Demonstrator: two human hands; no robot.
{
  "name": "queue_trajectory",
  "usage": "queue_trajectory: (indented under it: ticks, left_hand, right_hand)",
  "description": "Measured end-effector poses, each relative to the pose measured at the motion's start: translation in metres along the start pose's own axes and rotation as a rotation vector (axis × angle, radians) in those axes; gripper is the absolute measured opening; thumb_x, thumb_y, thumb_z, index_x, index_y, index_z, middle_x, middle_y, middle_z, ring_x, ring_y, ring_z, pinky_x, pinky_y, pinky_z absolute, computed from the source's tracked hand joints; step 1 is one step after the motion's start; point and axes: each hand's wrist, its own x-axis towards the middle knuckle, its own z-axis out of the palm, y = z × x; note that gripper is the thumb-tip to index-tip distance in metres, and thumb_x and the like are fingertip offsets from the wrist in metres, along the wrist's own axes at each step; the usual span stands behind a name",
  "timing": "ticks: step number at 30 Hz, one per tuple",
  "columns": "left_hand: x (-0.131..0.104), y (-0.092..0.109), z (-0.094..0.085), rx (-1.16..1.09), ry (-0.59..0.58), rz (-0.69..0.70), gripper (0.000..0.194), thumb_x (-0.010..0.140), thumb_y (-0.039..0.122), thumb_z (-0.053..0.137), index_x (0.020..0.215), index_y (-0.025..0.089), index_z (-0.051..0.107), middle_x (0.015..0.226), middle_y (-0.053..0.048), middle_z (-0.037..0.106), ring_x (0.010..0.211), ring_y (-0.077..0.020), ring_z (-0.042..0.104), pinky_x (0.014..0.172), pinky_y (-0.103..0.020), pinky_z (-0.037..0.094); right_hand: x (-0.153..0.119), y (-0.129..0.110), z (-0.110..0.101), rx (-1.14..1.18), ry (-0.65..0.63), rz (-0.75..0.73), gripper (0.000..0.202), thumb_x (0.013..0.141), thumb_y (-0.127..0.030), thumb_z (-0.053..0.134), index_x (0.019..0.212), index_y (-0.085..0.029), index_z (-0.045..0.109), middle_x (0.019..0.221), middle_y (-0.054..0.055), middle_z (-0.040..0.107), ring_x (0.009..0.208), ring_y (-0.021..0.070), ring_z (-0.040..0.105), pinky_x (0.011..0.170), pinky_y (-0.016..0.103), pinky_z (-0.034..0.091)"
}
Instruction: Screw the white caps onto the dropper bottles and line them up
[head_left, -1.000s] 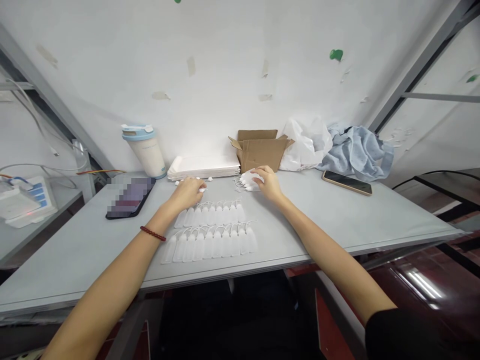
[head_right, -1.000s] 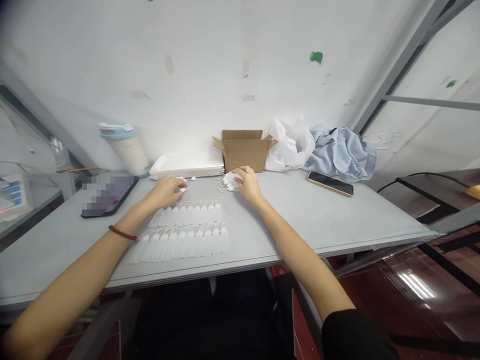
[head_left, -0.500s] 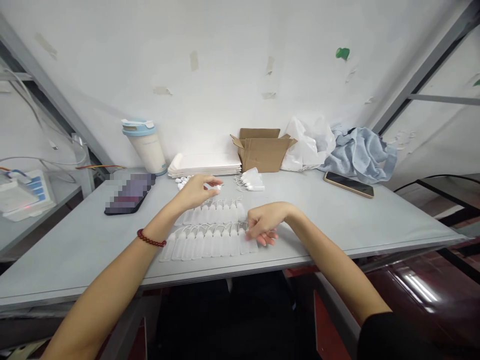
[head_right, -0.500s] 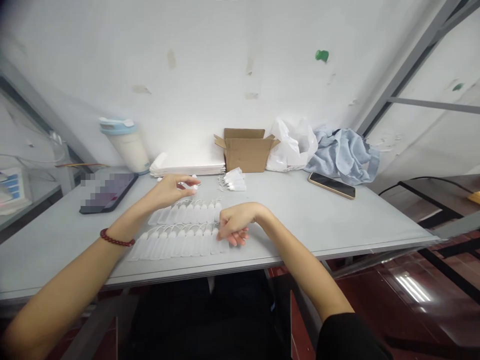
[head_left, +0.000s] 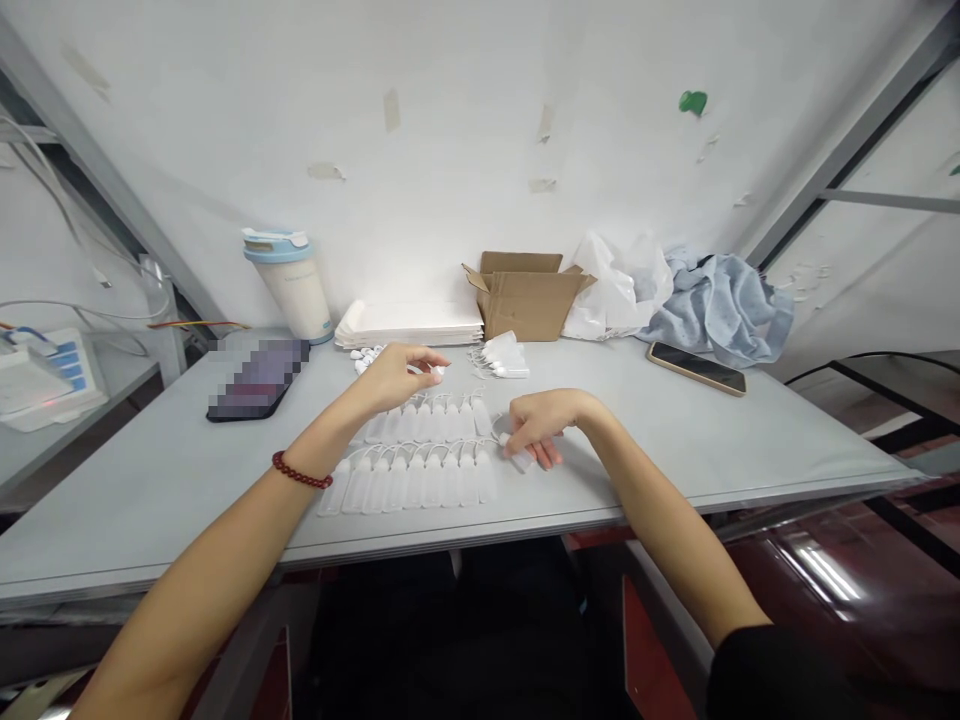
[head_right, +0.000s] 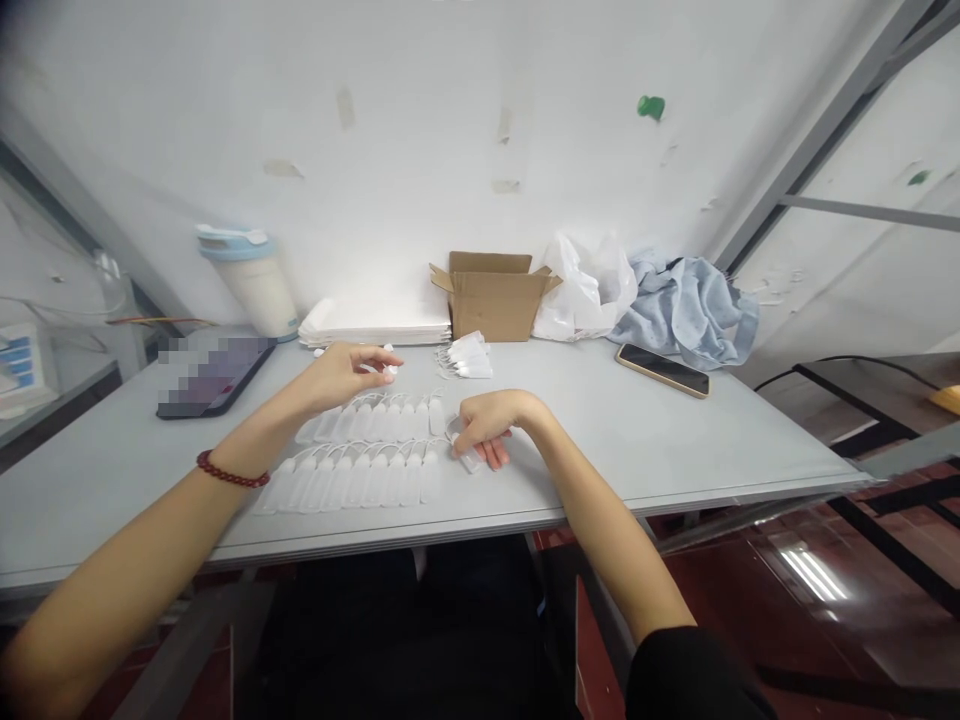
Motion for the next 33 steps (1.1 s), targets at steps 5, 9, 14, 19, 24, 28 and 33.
queue_trajectory:
  ticks: [5, 9, 14, 19, 24, 28, 33]
  left_hand:
    - [-0.004, 0.006, 0.001, -0.187, -0.056, -0.074, 0.028, 0.065, 0.028, 0.073, 0.091, 0.017, 0.072, 0.087, -0.005, 0.070, 0.089, -0.0229, 0.062, 0.080, -0.035, 0.048]
    - [-0.006, 0.011, 0.003, -0.421, -0.132, -0.154, 0.023, 0.060, 0.022, 0.078, 0.082, 0.017, 0.070, 0.080, -0.002, 0.068, 0.080, -0.0178, 0.062, 0.080, -0.034, 0.046]
    - [-0.004, 0.010, 0.011, -0.768, -0.293, -0.168, 0.019, 0.062, 0.019, 0.079, 0.079, 0.016, 0.070, 0.079, -0.003, 0.067, 0.079, -0.0149, 0.061, 0.084, -0.032, 0.044]
    - [-0.002, 0.010, 0.017, -0.944, -0.230, -0.154, 0.018, 0.063, 0.016, 0.079, 0.078, 0.016, 0.069, 0.079, -0.001, 0.065, 0.080, -0.0146, 0.061, 0.088, -0.034, 0.045]
    - [-0.004, 0.012, 0.017, -0.947, -0.137, -0.173, 0.017, 0.063, 0.017, 0.079, 0.076, 0.016, 0.068, 0.081, -0.001, 0.062, 0.081, -0.0134, 0.059, 0.086, -0.030, 0.046]
    - [-0.006, 0.014, 0.018, -0.958, -0.177, -0.146, 0.017, 0.065, 0.019, 0.078, 0.079, 0.017, 0.069, 0.079, -0.001, 0.063, 0.080, -0.0145, 0.059, 0.084, -0.031, 0.046]
    - [-0.007, 0.014, 0.021, -0.969, -0.221, -0.154, 0.016, 0.066, 0.017, 0.078, 0.081, 0.016, 0.071, 0.075, 0.001, 0.062, 0.076, -0.0139, 0.059, 0.080, -0.032, 0.046]
  right_hand:
    - [-0.011, 0.015, -0.012, 0.149, 0.152, -0.184, 0.032, 0.076, -0.033, 0.058, 0.051, -0.014, 0.057, 0.047, 0.001, 0.063, 0.041, 0.0093, 0.056, 0.041, 0.022, 0.026]
    - [-0.017, 0.018, -0.015, 0.309, 0.322, -0.474, 0.025, 0.076, -0.029, 0.060, 0.056, -0.014, 0.062, 0.055, 0.000, 0.065, 0.045, 0.0085, 0.056, 0.045, 0.021, 0.034]
    - [-0.001, 0.010, -0.006, 0.565, 0.468, -0.693, 0.019, 0.076, -0.031, 0.066, 0.075, -0.013, 0.069, 0.073, 0.003, 0.070, 0.056, 0.0117, 0.064, 0.047, 0.021, 0.041]
    - [0.017, 0.002, 0.003, 0.710, 0.427, -0.751, 0.017, 0.075, -0.029, 0.065, 0.080, -0.012, 0.069, 0.081, 0.006, 0.070, 0.059, 0.0141, 0.067, 0.045, 0.020, 0.044]
    - [0.022, 0.000, 0.004, 0.766, 0.409, -0.740, 0.014, 0.073, -0.025, 0.065, 0.078, -0.011, 0.069, 0.079, 0.007, 0.071, 0.057, 0.0131, 0.066, 0.044, 0.020, 0.045]
    - [0.025, 0.001, 0.005, 0.764, 0.426, -0.744, 0.013, 0.071, -0.021, 0.064, 0.079, -0.012, 0.069, 0.078, 0.006, 0.071, 0.056, 0.0127, 0.065, 0.045, 0.020, 0.046]
    - [0.028, 0.000, 0.007, 0.760, 0.431, -0.750, 0.013, 0.069, -0.018, 0.062, 0.078, -0.012, 0.070, 0.076, 0.005, 0.071, 0.056, 0.0130, 0.066, 0.045, 0.020, 0.047]
